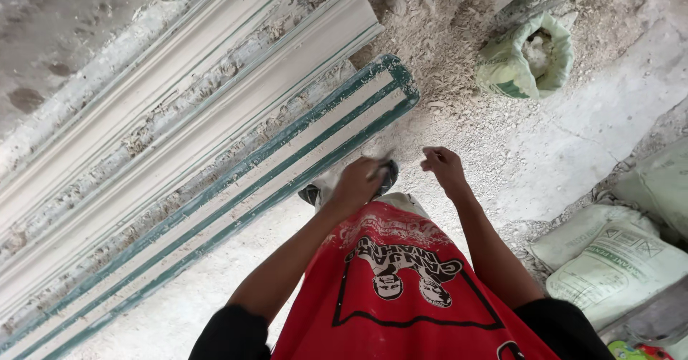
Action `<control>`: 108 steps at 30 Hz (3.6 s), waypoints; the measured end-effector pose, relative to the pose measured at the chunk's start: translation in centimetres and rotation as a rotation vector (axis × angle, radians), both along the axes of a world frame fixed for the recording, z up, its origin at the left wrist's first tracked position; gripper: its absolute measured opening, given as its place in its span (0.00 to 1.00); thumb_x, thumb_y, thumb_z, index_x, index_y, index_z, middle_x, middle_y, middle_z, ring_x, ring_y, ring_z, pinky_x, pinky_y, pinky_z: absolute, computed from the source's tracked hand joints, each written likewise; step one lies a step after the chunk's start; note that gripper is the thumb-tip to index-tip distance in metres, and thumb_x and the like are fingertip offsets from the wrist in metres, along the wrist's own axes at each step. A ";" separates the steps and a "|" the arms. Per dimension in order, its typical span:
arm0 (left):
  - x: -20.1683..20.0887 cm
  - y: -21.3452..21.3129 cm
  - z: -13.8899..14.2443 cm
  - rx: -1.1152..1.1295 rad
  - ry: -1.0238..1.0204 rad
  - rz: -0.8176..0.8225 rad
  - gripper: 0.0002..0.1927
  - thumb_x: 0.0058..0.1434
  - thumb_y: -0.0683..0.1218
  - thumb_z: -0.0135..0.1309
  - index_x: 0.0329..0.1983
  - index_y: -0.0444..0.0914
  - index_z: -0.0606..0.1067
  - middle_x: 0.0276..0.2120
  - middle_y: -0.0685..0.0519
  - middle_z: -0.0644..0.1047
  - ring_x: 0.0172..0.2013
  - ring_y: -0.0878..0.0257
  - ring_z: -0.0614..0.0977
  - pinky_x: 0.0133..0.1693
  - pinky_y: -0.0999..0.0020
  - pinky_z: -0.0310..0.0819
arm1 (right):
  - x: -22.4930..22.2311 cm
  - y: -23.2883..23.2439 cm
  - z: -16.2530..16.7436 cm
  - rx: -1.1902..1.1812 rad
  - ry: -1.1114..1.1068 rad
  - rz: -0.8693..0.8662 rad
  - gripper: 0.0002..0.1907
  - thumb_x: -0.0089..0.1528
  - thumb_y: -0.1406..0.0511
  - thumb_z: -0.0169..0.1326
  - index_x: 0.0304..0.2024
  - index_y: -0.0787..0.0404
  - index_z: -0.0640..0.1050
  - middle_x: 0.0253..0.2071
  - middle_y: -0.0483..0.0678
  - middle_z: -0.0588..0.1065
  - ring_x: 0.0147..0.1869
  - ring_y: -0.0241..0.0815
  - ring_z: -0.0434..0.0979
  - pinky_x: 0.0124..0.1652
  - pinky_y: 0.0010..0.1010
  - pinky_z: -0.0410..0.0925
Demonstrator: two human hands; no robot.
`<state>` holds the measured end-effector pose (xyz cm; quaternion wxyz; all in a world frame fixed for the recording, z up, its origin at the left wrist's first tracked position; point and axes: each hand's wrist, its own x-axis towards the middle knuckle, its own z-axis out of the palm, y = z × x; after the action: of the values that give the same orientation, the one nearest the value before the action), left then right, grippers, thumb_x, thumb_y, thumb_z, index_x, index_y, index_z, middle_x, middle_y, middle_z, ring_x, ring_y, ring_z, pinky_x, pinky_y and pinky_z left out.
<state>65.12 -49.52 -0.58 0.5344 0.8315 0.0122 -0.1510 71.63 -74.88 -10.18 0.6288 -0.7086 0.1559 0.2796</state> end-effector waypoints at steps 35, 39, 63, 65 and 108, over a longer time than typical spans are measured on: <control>-16.7 7.8 -9.8 0.234 0.237 0.585 0.21 0.57 0.50 0.62 0.48 0.32 0.78 0.35 0.36 0.83 0.37 0.44 0.85 0.41 0.51 0.80 | -1.9 4.3 0.5 -0.185 0.043 0.601 0.21 0.70 0.59 0.54 0.46 0.77 0.76 0.42 0.59 0.77 0.46 0.47 0.81 0.47 0.38 0.72; -25.0 11.2 -9.0 -0.114 0.509 1.064 0.27 0.59 0.45 0.56 0.61 0.31 0.69 0.33 0.37 0.83 0.27 0.52 0.88 0.30 0.57 0.83 | -3.1 11.6 0.1 -0.064 0.096 0.920 0.21 0.63 0.62 0.54 0.58 0.62 0.71 0.50 0.49 0.78 0.48 0.36 0.83 0.53 0.32 0.73; -70.6 23.6 -1.5 -0.456 0.011 1.997 0.18 0.71 0.53 0.44 0.43 0.32 0.68 0.28 0.48 0.77 0.16 0.62 0.75 0.19 0.63 0.70 | -47.2 49.8 3.4 0.136 -0.166 1.692 0.20 0.70 0.58 0.51 0.51 0.69 0.79 0.46 0.51 0.81 0.51 0.43 0.80 0.54 0.35 0.71; -73.3 24.9 -0.8 -0.488 -0.070 2.034 0.19 0.72 0.54 0.43 0.41 0.32 0.69 0.27 0.51 0.75 0.16 0.63 0.75 0.19 0.64 0.70 | -51.2 52.7 3.5 0.252 -0.142 1.767 0.21 0.65 0.60 0.52 0.57 0.63 0.76 0.49 0.45 0.80 0.54 0.37 0.79 0.56 0.32 0.69; -114.2 105.9 7.0 0.202 0.039 1.073 0.29 0.76 0.58 0.41 0.33 0.31 0.79 0.27 0.35 0.77 0.31 0.40 0.81 0.38 0.45 0.77 | -100.3 125.2 17.7 0.067 -0.489 1.724 0.27 0.68 0.59 0.53 0.70 0.54 0.66 0.57 0.58 0.76 0.58 0.53 0.77 0.53 0.42 0.70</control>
<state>-49.11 56.36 6.43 0.4537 0.7527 0.4591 0.1296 -28.64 50.30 7.51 0.2365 -0.6005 -0.5770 0.5004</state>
